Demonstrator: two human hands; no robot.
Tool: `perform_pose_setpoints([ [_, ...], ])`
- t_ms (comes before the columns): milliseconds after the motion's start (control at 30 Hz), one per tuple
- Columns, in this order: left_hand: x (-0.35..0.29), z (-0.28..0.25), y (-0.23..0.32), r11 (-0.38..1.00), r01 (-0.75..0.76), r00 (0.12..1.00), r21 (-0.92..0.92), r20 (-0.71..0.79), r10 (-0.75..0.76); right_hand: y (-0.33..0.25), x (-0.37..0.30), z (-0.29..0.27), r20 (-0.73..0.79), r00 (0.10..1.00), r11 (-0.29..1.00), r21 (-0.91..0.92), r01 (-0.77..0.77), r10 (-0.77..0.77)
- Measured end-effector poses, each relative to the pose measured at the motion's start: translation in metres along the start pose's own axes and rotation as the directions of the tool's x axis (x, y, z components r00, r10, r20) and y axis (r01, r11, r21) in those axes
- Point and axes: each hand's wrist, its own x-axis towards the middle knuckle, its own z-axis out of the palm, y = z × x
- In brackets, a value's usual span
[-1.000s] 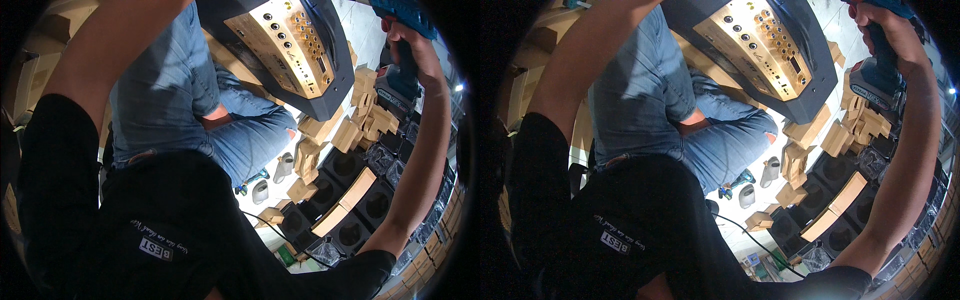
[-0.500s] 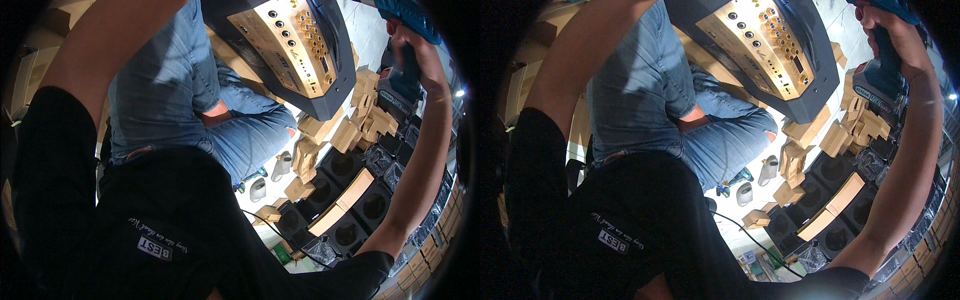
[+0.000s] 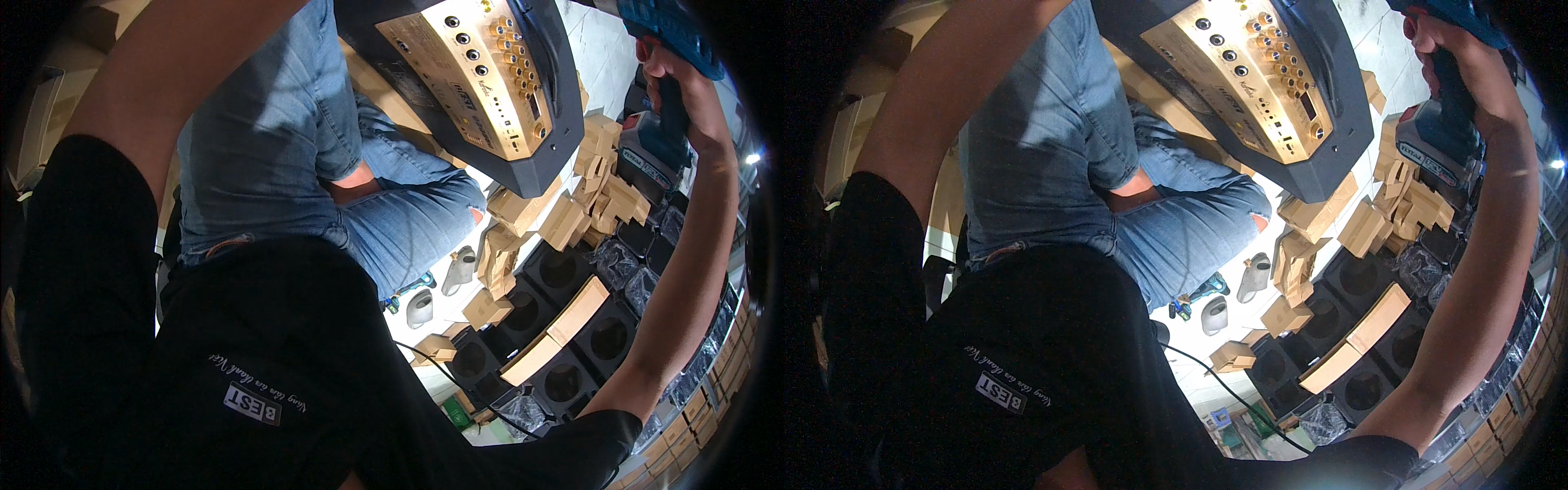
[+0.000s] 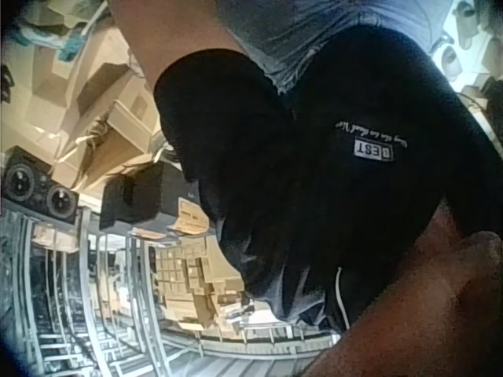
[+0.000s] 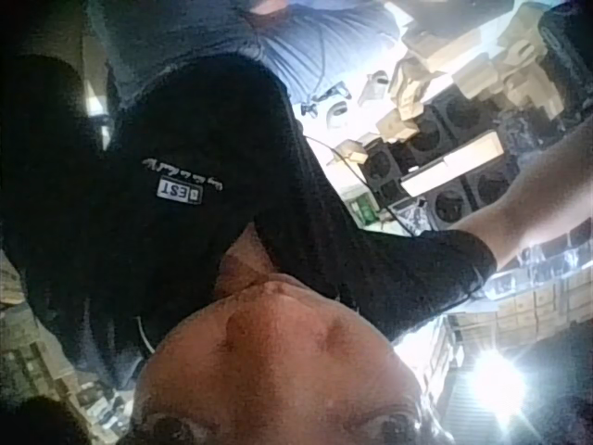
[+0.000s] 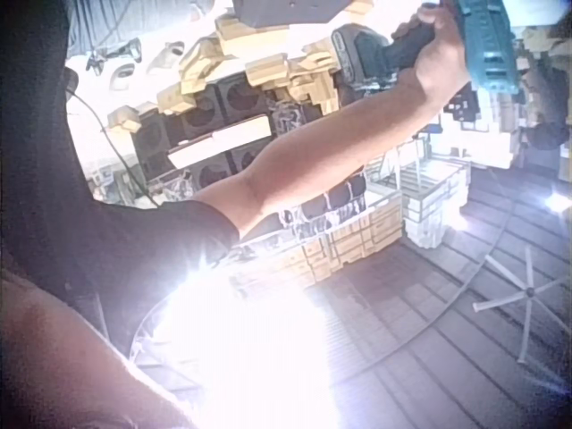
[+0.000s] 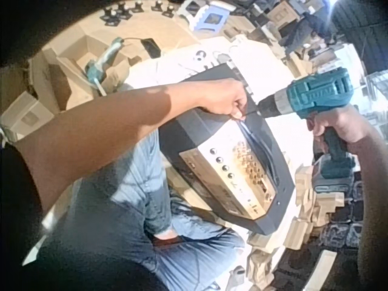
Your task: The person uses a corded drill to drive screws into the back panel of a large black speaker. They repeatedly pick up screws, position them, and fasten them while sitting on the floor. The person also briefly flips the speaker to access the interior wiring.
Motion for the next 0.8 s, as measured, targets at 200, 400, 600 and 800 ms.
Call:
perform_pose_setpoints([
  [200,0.000,0.002,-0.005,0.999,-0.030,1.000,-0.014,-0.007,0.030,0.017,0.006,-0.011,0.048,0.999,0.999,0.040,0.015,-0.017],
  [400,-0.002,-0.003,0.006,0.999,0.031,0.999,0.023,0.017,-0.031,0.027,0.010,-0.015,0.079,0.995,0.998,0.044,0.054,-0.057],
  [600,-0.002,-0.002,0.005,0.999,0.018,1.000,0.032,0.011,-0.018,0.027,0.011,-0.014,0.098,0.994,0.997,0.055,0.047,-0.052],
  [800,-0.001,-0.003,0.006,0.999,0.017,1.000,0.044,0.024,-0.018,0.030,0.014,-0.018,0.044,0.997,0.998,-0.018,0.065,-0.064],
])
